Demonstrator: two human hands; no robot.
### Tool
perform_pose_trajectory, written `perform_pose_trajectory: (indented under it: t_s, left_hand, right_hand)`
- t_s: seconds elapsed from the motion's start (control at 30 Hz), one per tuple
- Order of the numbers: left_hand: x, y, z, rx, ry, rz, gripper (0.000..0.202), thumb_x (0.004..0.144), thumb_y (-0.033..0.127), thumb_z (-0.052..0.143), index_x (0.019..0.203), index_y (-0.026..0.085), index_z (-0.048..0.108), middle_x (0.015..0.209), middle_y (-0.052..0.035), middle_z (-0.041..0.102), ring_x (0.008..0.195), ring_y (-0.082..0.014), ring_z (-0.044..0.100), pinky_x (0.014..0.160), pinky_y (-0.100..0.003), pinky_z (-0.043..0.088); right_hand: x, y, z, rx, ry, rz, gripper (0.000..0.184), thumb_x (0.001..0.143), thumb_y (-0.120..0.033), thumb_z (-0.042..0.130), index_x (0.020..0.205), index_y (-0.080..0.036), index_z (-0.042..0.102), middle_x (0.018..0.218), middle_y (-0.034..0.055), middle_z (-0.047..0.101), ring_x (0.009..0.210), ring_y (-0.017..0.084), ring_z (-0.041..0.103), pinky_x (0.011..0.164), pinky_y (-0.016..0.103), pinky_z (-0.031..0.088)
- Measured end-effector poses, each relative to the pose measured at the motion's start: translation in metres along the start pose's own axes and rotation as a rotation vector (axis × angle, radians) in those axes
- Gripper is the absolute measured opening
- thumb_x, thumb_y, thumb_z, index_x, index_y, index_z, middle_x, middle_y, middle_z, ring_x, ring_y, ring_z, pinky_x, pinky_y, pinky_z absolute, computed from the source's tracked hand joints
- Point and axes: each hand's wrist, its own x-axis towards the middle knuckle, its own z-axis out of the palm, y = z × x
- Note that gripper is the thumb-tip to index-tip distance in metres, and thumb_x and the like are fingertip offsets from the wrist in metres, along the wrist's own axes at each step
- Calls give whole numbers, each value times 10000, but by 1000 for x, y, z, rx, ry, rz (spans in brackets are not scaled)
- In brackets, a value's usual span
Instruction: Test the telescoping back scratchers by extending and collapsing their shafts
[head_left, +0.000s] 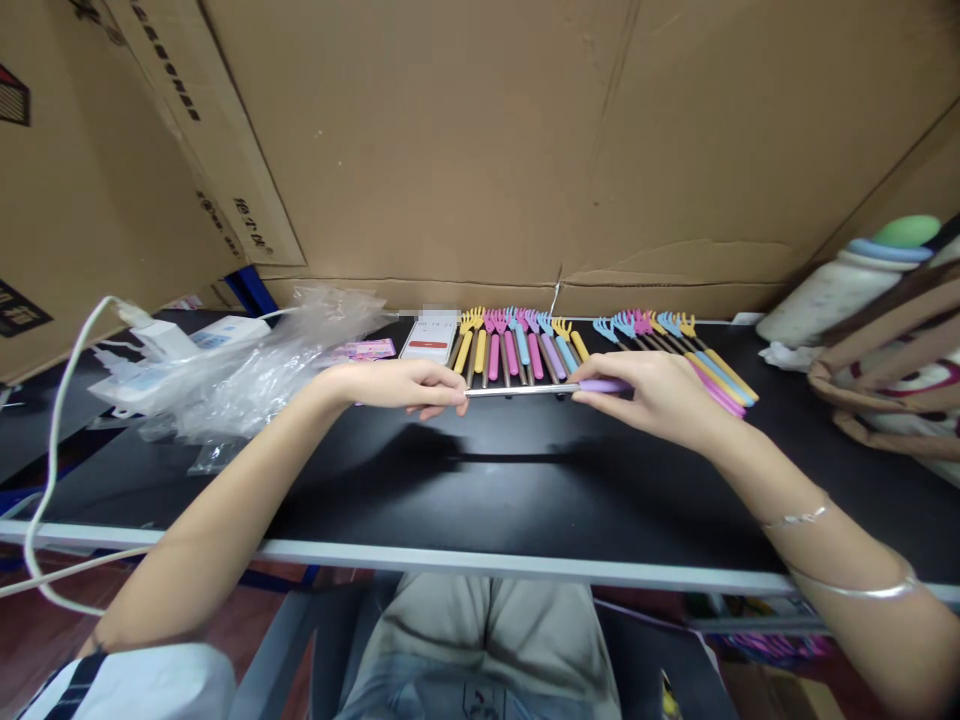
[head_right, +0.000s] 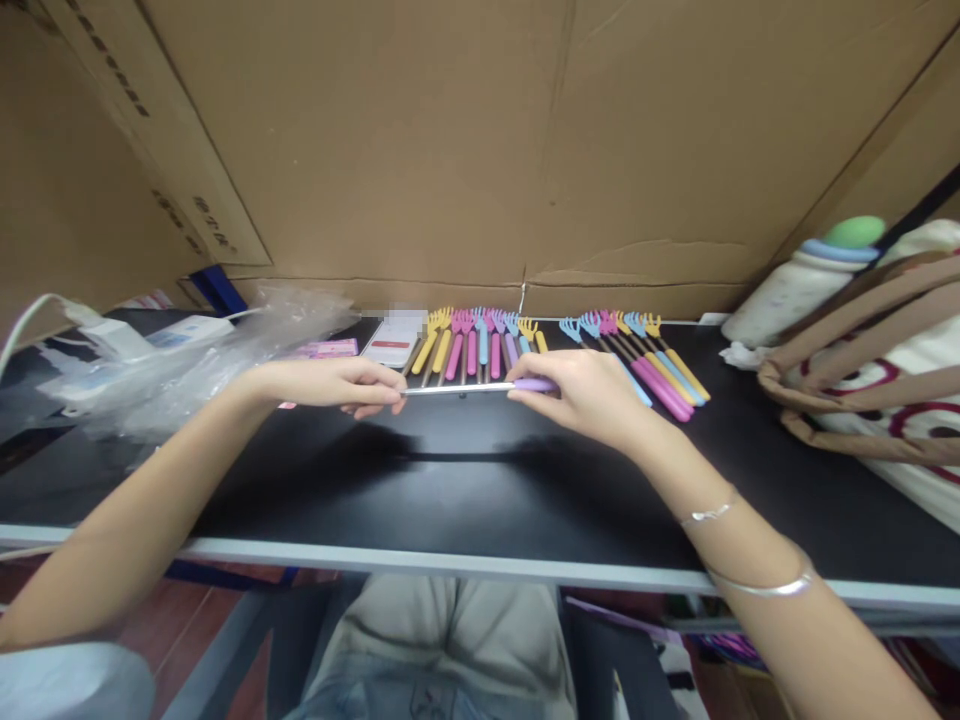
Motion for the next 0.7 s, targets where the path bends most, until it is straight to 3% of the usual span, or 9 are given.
perform_pose_trajectory:
  t_s: [0.17,0.43,0.57,0.7]
  left_hand:
    - [-6,-4,-7,-40,-25,-41,337,923,439,402,816,159,556,597,37,458,559,-82,414,546,-185,337]
    - [-18,-26,-22,-18,-20,-75,360,920,470,409,853,154,569,629,23,494,600,-96,443,607,-190,378]
    - [-21,-24,-25,32,5,-54,379,922,475,394,817,158,574,665,12,514,664,-108,461,650,-188,378]
    - [-28,-20,-28,83,34,-117,397,918,490,380,773,161,549,704,1,534,692,-118,482,659,-190,383]
  right_hand:
    - [-1,8,-7,34,-64,55,238,867,-458,523,912,-258,644,776,-25,693,649,119,607,576,219,369]
    - [-9,42,-18,128,-183,100,303,868,-511,495,907,-244,632,791,4,678,631,125,577,587,241,392]
    - [-11,53,-25,142,-217,125,340,872,-534,465,923,-237,622,774,14,663,627,142,575,592,264,409]
    - [-15,65,-32,183,-242,159,361,866,-557,461,906,-234,618,755,19,654,634,166,585,588,289,436]
